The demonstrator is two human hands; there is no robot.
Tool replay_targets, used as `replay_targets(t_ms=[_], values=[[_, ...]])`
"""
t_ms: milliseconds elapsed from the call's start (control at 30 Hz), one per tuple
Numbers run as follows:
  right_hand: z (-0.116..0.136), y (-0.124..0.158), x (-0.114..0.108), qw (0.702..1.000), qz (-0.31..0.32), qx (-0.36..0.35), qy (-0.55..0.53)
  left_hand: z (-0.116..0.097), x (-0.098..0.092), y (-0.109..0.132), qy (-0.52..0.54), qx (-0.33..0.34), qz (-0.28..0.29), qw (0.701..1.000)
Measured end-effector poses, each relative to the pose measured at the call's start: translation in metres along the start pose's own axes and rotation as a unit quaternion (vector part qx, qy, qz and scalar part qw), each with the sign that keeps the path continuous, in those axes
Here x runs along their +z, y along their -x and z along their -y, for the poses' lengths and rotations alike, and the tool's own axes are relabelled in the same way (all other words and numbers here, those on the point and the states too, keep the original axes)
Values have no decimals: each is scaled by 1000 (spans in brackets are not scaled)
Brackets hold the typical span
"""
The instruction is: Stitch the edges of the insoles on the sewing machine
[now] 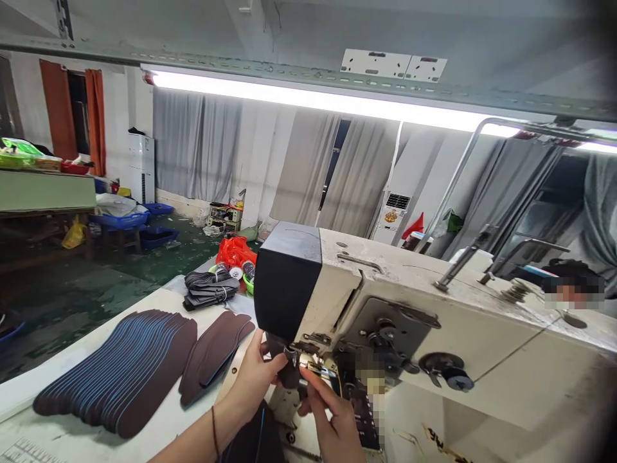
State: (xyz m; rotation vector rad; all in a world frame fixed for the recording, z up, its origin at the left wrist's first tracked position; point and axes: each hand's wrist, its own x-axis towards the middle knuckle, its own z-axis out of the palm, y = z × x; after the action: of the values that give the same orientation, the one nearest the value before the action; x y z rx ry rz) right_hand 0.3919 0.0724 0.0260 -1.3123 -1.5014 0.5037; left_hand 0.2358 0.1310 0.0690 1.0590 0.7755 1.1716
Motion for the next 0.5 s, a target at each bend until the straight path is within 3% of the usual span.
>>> replay_targets(t_ms=[333, 400, 500], values=[[-7, 0, 0, 998, 22, -42, 32, 8, 4, -31, -36, 42, -64, 996], [-10, 9, 7, 996, -26, -79, 33, 7, 4, -34, -40, 45, -67, 996], [-15, 36, 21, 980, -154, -106, 70, 7, 1, -31, -43, 43, -63, 996]])
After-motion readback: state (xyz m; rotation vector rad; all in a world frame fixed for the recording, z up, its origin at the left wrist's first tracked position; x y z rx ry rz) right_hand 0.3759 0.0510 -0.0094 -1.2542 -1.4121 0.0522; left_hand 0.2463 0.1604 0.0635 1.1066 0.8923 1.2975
